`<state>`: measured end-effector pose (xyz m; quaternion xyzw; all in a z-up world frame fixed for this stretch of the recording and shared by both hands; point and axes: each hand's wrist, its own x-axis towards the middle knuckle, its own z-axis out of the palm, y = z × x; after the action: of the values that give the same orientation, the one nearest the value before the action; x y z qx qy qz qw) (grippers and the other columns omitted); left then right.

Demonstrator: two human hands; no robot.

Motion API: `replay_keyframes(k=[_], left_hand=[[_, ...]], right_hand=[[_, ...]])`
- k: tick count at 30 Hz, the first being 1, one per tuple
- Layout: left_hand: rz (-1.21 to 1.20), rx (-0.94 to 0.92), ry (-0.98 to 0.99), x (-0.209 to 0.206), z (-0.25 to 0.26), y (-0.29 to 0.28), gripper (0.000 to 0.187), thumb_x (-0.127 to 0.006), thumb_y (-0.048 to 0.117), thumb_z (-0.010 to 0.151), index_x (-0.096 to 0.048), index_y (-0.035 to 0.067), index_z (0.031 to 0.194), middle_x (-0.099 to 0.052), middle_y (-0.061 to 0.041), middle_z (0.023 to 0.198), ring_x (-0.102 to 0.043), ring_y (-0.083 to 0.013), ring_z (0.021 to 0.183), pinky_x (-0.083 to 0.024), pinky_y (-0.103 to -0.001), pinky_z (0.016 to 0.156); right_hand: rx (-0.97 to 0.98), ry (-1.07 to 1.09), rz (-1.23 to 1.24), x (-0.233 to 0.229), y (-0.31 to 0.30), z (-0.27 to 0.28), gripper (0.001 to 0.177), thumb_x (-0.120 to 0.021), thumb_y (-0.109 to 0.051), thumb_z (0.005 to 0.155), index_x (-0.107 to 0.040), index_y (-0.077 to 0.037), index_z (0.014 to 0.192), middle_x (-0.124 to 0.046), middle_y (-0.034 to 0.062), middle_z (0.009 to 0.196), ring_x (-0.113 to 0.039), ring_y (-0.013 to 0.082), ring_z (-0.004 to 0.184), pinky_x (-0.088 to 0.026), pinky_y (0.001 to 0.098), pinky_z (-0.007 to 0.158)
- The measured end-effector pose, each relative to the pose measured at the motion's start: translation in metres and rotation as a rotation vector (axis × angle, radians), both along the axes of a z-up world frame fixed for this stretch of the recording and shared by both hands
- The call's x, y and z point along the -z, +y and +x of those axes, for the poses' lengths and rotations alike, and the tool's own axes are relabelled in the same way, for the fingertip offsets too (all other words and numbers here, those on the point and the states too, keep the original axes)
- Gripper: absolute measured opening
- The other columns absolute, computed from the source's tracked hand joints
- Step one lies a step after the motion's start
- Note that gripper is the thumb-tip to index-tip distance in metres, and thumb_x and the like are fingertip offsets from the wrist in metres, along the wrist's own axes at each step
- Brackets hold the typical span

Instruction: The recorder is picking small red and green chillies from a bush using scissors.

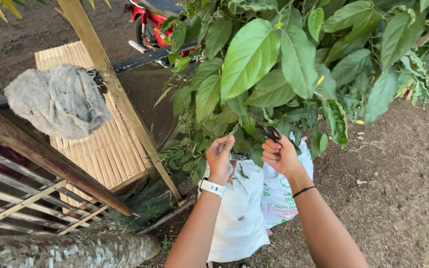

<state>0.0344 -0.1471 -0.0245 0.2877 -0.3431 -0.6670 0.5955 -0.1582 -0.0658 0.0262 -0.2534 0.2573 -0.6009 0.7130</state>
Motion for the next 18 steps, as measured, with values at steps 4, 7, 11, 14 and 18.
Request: replay_keyframes(k=[4,7,11,14,18], left_hand=[[-0.01,0.001,0.004,-0.004,0.002,0.002,0.02,-0.081,0.016,0.089,-0.073,0.0,0.099,-0.07,-0.002,0.089,-0.06,-0.0085,0.081,-0.048,-0.024,0.076],[-0.006,0.005,0.004,-0.002,0.002,0.0,0.021,-0.081,0.016,0.088,-0.072,0.0,0.1,-0.072,-0.002,0.091,-0.062,-0.0088,0.083,-0.049,-0.024,0.078],[-0.003,0.007,0.003,0.0,0.002,0.001,0.021,-0.081,0.016,0.088,-0.073,0.0,0.1,-0.071,-0.002,0.09,-0.06,-0.0091,0.082,-0.048,-0.024,0.078],[-0.006,0.004,-0.011,0.001,0.002,0.002,0.021,-0.082,0.016,0.089,-0.073,0.0,0.099,-0.07,-0.002,0.089,-0.059,-0.0092,0.081,-0.047,-0.025,0.077],[0.002,-0.01,-0.06,-0.001,0.002,0.004,0.022,-0.082,0.017,0.088,-0.074,0.0,0.099,-0.07,-0.003,0.089,-0.059,-0.0092,0.081,-0.047,-0.025,0.076]], right_hand=[[-0.012,-0.035,0.004,0.009,-0.007,-0.007,0.058,-0.055,-0.047,0.101,-0.027,-0.021,0.058,-0.021,-0.0065,0.058,-0.018,0.0084,0.047,-0.019,0.0266,0.045],[0.022,-0.025,0.023,0.007,-0.008,-0.006,0.056,-0.056,-0.046,0.101,-0.027,-0.021,0.059,-0.022,-0.0066,0.059,-0.019,0.0081,0.047,-0.019,0.0261,0.045],[0.031,-0.034,0.003,0.015,-0.01,-0.007,0.056,-0.055,-0.046,0.101,-0.027,-0.021,0.059,-0.023,-0.0068,0.06,-0.018,0.0079,0.047,-0.019,0.0263,0.045],[0.037,-0.024,-0.001,0.011,-0.008,-0.001,0.058,-0.051,-0.05,0.103,-0.027,-0.021,0.059,-0.022,-0.0064,0.059,-0.017,0.0083,0.048,-0.018,0.0267,0.045],[0.092,0.004,0.04,0.002,-0.001,0.009,0.064,-0.044,-0.059,0.103,-0.026,-0.02,0.057,-0.021,-0.0056,0.058,-0.017,0.009,0.047,-0.018,0.0271,0.044]])
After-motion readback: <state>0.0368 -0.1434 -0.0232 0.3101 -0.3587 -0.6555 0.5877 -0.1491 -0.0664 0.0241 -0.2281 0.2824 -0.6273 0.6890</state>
